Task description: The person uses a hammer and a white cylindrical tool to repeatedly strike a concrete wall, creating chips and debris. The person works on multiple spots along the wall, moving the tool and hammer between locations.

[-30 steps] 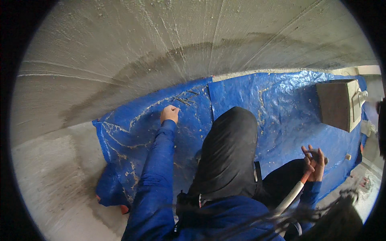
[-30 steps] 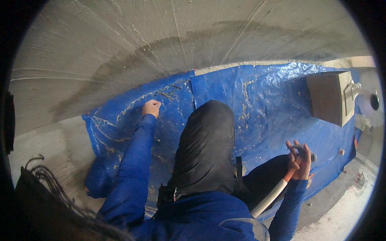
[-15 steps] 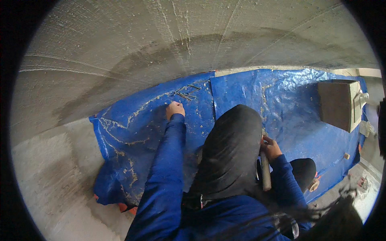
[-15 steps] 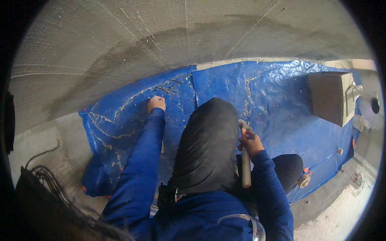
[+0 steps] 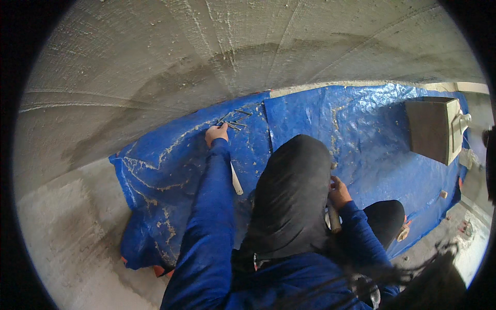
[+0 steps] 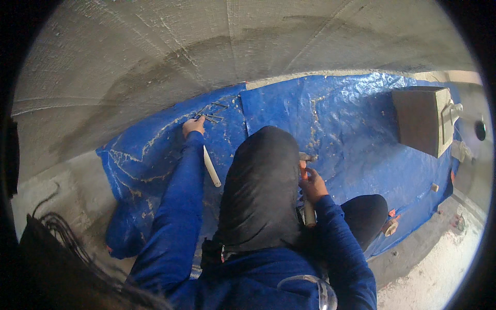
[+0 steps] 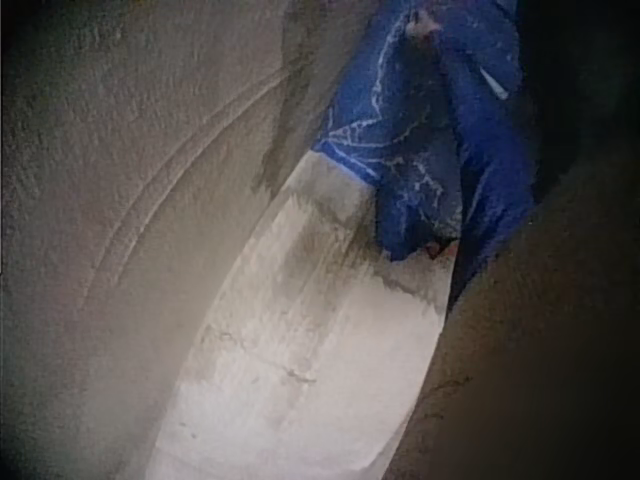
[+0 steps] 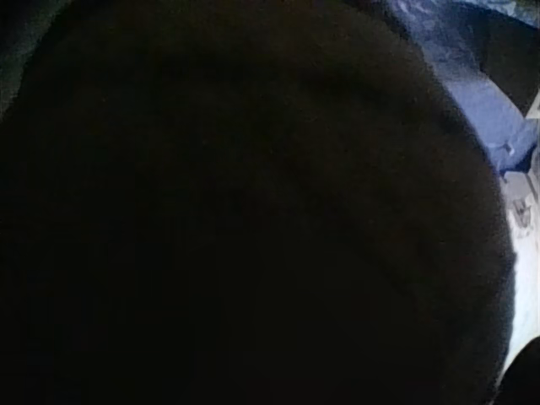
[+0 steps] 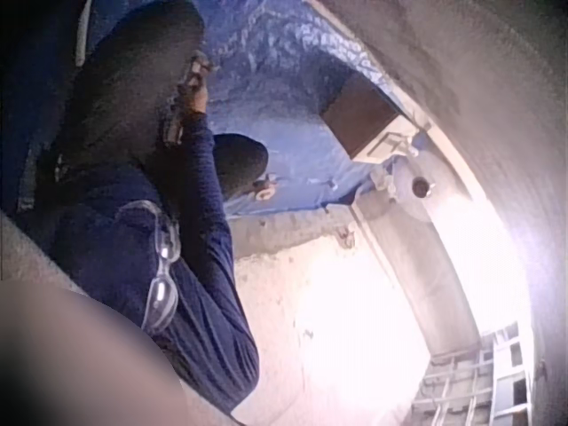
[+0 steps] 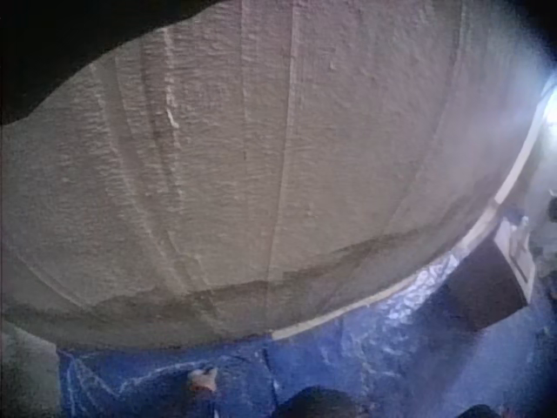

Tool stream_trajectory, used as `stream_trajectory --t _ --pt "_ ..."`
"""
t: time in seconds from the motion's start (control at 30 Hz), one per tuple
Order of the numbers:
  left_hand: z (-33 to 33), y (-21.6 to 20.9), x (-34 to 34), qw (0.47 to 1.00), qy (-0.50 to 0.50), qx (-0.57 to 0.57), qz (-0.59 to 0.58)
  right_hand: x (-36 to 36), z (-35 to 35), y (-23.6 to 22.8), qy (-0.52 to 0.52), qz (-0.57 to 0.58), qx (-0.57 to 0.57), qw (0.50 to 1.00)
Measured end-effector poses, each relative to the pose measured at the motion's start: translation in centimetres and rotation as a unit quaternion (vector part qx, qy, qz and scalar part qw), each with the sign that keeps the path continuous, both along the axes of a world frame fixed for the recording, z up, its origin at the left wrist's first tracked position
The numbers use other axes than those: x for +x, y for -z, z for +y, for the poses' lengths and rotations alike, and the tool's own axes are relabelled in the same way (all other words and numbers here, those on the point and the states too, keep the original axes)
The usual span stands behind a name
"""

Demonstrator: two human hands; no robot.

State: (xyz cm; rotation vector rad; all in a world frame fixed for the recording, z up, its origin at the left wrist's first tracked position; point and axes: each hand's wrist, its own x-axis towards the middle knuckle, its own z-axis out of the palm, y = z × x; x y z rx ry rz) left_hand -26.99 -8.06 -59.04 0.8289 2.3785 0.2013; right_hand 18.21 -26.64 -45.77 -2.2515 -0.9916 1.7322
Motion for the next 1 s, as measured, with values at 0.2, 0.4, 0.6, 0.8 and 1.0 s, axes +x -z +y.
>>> stream_trajectory --t 0.2,0.4,0.6,0.8,1.0 --pt "2.3 3.2 -0.7 0.996 -0.092 0.006 0.004 -0.5 -0.3 -0.3 -0.120 -0.099 0.042 0.987" --pt "3.2 -0.5 -0.4 0.984 -0.138 -0.031 -0.107 -0.6 -0.4 0.1 -0.102 -0.092 0.033 0.990" --pt "1.3 -11.0 -1.2 0.827 -0.179 0.068 -0.529 -1.0 -0.2 0.1 -0.071 -0.076 0.012 0.994" --pt "-0.1 -20.8 -0.1 0.741 -0.082 0.164 -0.646 -1.2 0.8 -0.8 -0.147 -0.109 0.026 0.983" --pt "-0.7 -25.2 0.9 0.697 -0.042 0.189 -0.690 -1.3 1.0 -1.2 -0.150 -0.108 0.035 0.982"
